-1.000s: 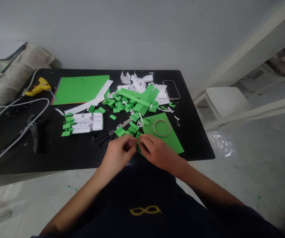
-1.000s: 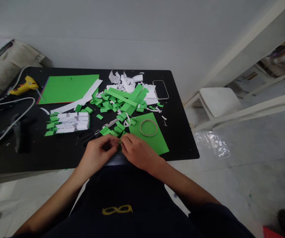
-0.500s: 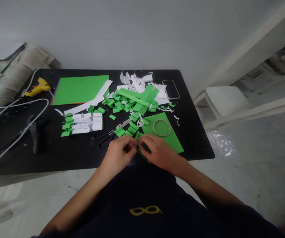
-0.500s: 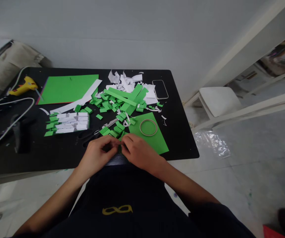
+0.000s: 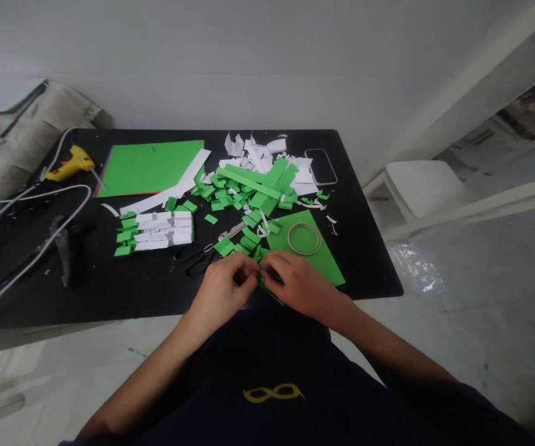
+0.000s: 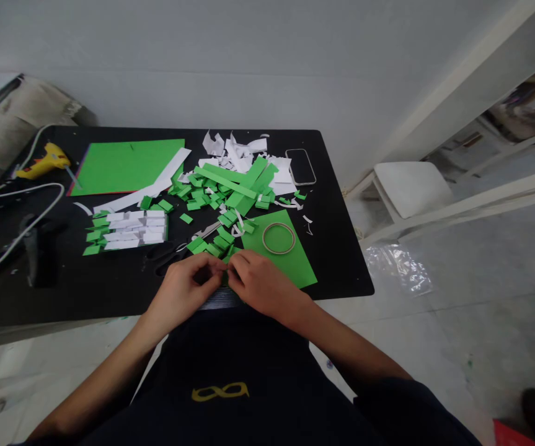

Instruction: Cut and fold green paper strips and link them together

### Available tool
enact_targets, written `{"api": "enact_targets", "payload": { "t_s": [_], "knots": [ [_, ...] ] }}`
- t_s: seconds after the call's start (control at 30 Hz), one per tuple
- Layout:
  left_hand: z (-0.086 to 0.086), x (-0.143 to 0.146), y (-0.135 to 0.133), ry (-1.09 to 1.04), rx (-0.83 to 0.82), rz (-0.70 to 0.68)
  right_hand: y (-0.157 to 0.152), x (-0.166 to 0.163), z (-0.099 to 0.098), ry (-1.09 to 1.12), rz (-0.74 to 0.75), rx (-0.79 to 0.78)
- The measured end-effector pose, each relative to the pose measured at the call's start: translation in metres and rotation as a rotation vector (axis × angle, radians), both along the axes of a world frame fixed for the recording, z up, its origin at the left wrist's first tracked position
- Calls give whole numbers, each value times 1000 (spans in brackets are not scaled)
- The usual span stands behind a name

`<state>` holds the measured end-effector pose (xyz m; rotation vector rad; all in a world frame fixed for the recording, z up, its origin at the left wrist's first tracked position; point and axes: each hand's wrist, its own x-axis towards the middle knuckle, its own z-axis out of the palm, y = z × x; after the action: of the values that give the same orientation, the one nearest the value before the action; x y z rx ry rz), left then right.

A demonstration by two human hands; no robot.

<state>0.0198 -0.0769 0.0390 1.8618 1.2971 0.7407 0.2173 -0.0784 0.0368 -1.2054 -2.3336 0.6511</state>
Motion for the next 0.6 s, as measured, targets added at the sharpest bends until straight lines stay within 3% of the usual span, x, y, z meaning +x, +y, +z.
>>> {"api": "enact_targets", "payload": {
  "t_s": [0.4, 0.5, 0.6],
  "knots": [
    [2, 1, 1, -22, -106, -13, -2, 0, 3, 60, -46, -73],
    [2, 0, 1, -21, -120, -29, -2, 0, 5, 148, -99, -163],
    [3, -1, 2, -40, -142, -48, -1, 3, 8, 326, -109, -364]
  ]
}}
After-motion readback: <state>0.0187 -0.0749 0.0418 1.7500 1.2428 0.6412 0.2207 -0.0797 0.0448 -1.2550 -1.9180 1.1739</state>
